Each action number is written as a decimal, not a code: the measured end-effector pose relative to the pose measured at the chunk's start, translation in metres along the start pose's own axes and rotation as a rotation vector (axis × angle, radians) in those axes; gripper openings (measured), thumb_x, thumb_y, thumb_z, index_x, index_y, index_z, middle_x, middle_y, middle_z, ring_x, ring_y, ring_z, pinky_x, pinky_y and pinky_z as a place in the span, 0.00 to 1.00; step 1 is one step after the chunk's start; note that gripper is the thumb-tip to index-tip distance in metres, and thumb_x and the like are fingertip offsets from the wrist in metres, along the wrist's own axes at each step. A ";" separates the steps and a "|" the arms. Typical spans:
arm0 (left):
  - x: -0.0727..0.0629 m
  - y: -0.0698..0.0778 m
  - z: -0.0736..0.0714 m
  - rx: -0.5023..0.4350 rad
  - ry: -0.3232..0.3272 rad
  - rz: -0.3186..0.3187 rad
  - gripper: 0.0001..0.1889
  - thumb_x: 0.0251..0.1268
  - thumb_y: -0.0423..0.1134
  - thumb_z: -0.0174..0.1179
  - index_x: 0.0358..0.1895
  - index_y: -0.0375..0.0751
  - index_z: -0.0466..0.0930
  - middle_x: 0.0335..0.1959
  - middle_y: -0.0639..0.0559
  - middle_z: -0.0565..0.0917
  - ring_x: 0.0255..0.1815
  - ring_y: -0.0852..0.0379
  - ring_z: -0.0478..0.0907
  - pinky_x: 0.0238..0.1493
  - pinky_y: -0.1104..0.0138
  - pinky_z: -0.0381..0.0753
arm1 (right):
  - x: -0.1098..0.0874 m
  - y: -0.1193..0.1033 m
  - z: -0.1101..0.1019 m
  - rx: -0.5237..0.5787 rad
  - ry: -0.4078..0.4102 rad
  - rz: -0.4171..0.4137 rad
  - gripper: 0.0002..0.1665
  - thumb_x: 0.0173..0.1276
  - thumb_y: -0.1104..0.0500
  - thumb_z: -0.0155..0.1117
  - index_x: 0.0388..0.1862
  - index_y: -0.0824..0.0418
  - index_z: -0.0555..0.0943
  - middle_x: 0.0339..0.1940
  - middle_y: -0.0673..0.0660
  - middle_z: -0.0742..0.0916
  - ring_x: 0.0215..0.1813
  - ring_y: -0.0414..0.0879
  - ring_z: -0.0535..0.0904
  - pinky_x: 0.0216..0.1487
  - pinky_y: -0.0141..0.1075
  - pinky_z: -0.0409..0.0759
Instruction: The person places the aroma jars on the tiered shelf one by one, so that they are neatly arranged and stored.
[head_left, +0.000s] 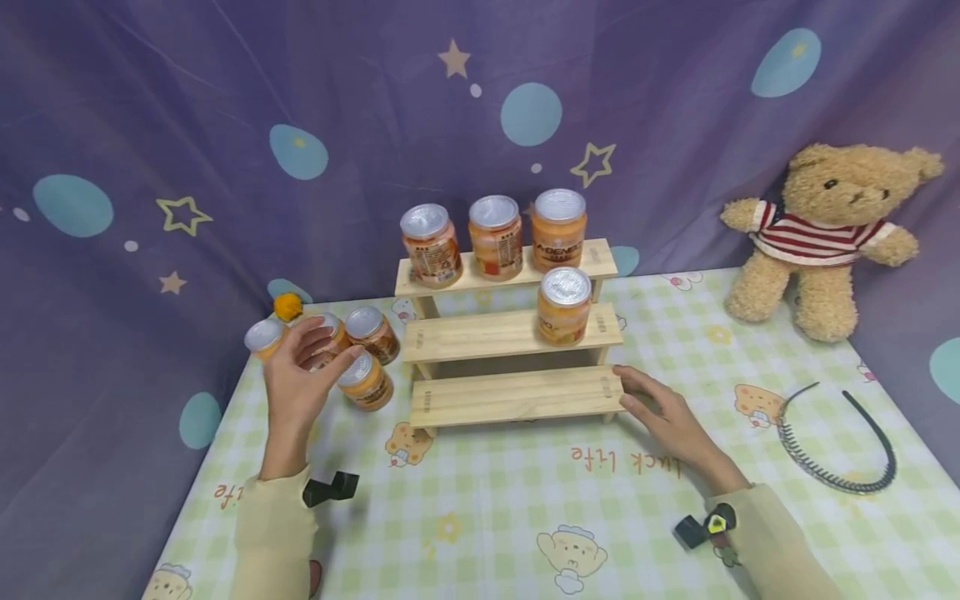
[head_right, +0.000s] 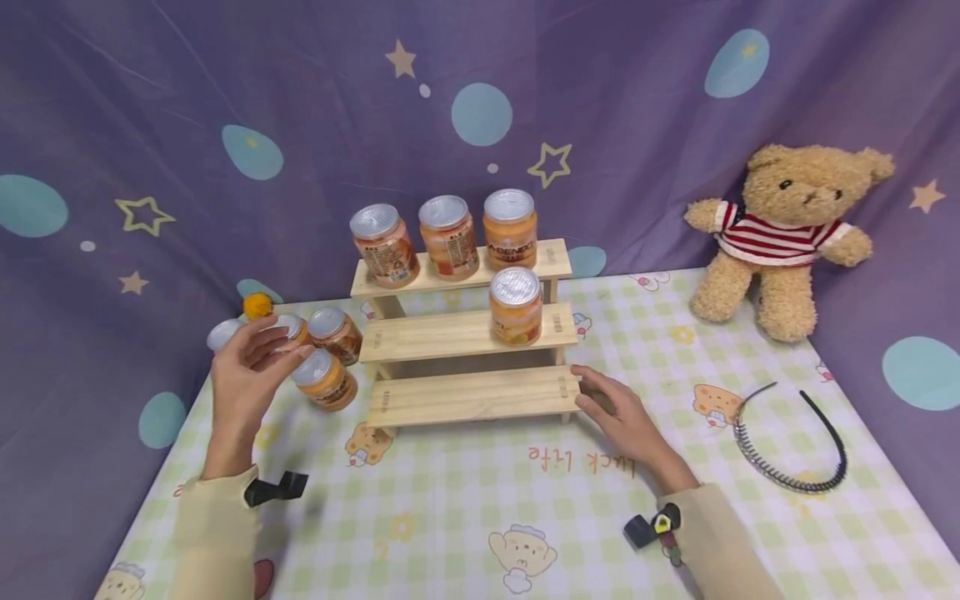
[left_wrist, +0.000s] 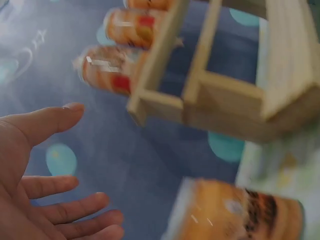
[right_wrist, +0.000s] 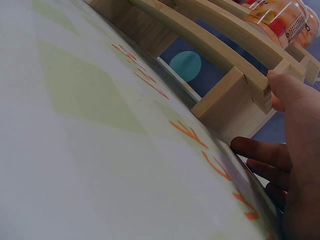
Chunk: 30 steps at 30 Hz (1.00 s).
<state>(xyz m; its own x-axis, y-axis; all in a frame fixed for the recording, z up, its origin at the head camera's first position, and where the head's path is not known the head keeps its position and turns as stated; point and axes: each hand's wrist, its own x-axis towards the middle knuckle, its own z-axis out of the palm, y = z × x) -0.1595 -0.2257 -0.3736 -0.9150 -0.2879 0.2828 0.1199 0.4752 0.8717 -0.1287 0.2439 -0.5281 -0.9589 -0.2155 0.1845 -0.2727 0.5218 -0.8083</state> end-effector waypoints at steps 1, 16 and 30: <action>0.000 -0.005 -0.001 0.002 0.001 -0.021 0.30 0.55 0.36 0.75 0.62 0.38 0.77 0.42 0.74 0.80 0.46 0.74 0.78 0.49 0.81 0.76 | 0.000 0.000 0.000 0.001 -0.002 0.000 0.29 0.79 0.57 0.53 0.77 0.50 0.66 0.63 0.59 0.84 0.64 0.45 0.79 0.68 0.60 0.70; -0.004 -0.066 0.003 -0.015 -0.109 -0.135 0.33 0.56 0.33 0.73 0.67 0.40 0.74 0.59 0.42 0.81 0.47 0.74 0.77 0.48 0.82 0.76 | 0.000 -0.001 -0.001 0.018 -0.002 0.028 0.29 0.79 0.54 0.54 0.76 0.46 0.66 0.63 0.55 0.84 0.64 0.34 0.77 0.69 0.57 0.69; -0.010 -0.093 0.019 -0.043 -0.117 -0.170 0.35 0.57 0.31 0.72 0.69 0.36 0.71 0.59 0.37 0.78 0.43 0.79 0.74 0.44 0.86 0.76 | 0.000 -0.002 0.001 0.030 -0.003 0.020 0.28 0.79 0.55 0.54 0.76 0.47 0.67 0.63 0.57 0.84 0.65 0.44 0.79 0.70 0.60 0.69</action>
<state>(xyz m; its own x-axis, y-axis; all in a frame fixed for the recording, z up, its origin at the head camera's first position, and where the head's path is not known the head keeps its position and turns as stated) -0.1691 -0.2515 -0.4649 -0.9617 -0.2608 0.0842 -0.0256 0.3912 0.9199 -0.1280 0.2420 -0.5266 -0.9640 -0.2073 0.1663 -0.2506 0.5013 -0.8282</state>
